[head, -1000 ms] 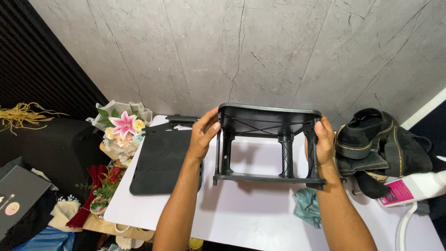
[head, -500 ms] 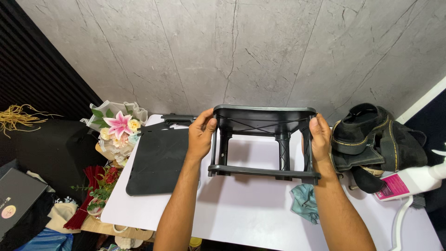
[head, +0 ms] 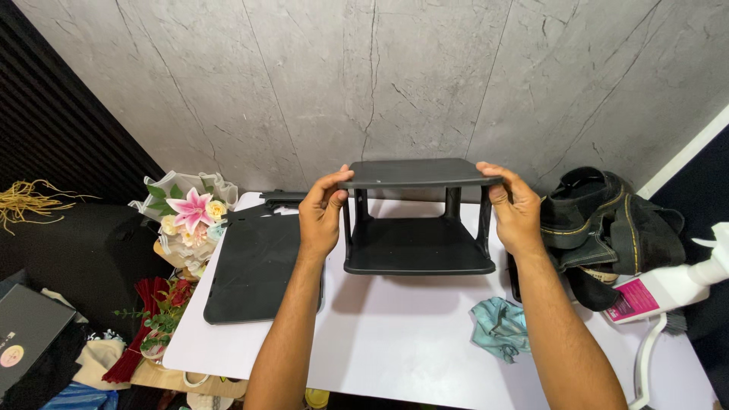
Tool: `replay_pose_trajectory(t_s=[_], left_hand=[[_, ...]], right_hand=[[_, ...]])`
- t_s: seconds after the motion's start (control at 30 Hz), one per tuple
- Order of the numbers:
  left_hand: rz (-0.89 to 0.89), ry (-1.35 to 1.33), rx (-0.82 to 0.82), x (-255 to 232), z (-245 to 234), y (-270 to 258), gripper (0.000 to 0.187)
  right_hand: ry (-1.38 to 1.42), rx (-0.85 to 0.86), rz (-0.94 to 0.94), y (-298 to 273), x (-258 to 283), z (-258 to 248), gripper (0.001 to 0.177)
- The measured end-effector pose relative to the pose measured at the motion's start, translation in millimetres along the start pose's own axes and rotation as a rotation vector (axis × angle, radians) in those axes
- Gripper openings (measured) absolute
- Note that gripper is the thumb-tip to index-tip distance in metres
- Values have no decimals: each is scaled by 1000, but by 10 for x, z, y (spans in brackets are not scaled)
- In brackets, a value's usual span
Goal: The person wipes a black plastic stool seat with a cloth, then attaches four legs to the seat. They spray the seat with a cleaning solution and wipe it again before stacking the assembled stool on another seat.
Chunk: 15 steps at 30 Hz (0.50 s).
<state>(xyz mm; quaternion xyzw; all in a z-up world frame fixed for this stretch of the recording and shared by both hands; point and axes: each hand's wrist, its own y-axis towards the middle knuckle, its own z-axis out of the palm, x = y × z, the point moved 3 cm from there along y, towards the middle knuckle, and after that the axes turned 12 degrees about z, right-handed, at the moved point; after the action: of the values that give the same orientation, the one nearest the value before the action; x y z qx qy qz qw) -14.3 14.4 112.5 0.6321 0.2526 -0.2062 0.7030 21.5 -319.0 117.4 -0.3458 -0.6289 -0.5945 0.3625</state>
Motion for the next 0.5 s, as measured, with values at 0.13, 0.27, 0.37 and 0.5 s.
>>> replay_pose_trajectory(t_s=[0.13,0.27,0.37,0.5], left_hand=[[48,-3,-7,32,-15,-107,23],[-13,-27,-28,120,-78,-306,23],[-24,-54,-26,168,-133,-479,21],[-56,-22,-32,249,-183,-696,19]], right_hand=[[9,-9,49,-97,-61,-4,24],[-42,8,51,-272,-183,-26,24],[-29,69,51,-416,-299,-49,29],[16,118,85,-590,-483,-47,35]])
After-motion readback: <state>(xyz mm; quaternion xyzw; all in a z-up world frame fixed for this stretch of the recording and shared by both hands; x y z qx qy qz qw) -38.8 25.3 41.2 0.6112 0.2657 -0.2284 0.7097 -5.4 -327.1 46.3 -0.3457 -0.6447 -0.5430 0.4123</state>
